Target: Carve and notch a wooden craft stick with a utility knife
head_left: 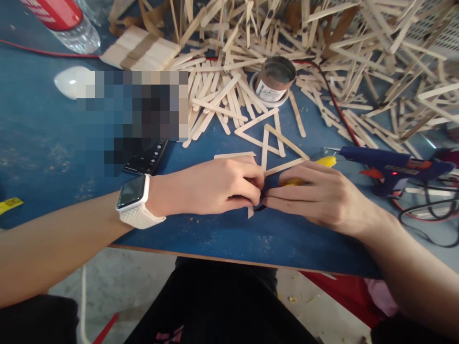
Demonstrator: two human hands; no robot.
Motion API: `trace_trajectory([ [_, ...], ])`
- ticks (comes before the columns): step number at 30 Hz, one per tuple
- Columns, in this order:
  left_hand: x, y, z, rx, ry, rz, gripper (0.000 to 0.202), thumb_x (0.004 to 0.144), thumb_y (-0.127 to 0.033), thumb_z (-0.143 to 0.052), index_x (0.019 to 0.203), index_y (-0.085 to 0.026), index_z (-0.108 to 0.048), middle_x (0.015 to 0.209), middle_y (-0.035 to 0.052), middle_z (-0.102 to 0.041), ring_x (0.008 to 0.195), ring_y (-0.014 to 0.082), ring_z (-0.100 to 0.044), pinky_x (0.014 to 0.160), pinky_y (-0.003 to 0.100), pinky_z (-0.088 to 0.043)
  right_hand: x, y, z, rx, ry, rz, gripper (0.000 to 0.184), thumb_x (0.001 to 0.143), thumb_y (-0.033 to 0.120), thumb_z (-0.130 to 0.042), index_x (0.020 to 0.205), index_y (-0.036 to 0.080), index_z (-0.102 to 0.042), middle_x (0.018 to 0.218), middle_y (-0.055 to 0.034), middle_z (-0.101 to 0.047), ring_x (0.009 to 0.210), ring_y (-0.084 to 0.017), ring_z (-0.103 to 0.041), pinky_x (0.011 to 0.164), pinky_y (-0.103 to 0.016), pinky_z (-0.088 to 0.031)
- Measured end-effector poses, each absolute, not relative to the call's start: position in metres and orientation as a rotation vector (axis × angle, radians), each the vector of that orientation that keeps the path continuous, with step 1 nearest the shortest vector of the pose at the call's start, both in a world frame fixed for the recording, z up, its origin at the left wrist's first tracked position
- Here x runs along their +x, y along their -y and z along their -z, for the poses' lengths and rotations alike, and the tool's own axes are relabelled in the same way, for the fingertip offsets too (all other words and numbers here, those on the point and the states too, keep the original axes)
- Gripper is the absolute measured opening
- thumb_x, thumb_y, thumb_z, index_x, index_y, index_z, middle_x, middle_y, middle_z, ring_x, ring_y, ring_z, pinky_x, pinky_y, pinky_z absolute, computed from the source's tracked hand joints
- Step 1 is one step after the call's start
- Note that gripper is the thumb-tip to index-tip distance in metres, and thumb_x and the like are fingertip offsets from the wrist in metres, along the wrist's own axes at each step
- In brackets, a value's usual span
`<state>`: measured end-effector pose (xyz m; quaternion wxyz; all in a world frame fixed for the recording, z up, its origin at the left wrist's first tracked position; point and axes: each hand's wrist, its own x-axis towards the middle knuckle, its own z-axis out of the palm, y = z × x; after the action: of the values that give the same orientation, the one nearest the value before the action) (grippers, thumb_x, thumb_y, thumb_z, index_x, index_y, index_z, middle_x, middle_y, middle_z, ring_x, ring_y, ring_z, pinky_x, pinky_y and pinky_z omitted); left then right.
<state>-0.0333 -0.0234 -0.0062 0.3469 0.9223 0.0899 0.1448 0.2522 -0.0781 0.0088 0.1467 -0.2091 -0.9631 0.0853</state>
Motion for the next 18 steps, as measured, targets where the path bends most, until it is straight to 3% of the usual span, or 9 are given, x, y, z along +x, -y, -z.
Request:
trace_trajectory([
  [18,-0.0306,0.0205,0.0072,2.33,-0.249,-0.372,0.015,0.105,-0.021,-0.071,0.096,-0.022,-0.084,0.117,0.0059,-0.075,0.117,0.0217,-0.068,0.101,0.037,-0.053,0.2476,0.0742,-0.014,-0.601,2.801,-0.298,0.027,0.115,0.017,-0.042,0.125,0.02,-0.067,0.108,-0.0046,-0.08,0.104,-0.02,-0.062,0.09,-0.039,-0.048],
])
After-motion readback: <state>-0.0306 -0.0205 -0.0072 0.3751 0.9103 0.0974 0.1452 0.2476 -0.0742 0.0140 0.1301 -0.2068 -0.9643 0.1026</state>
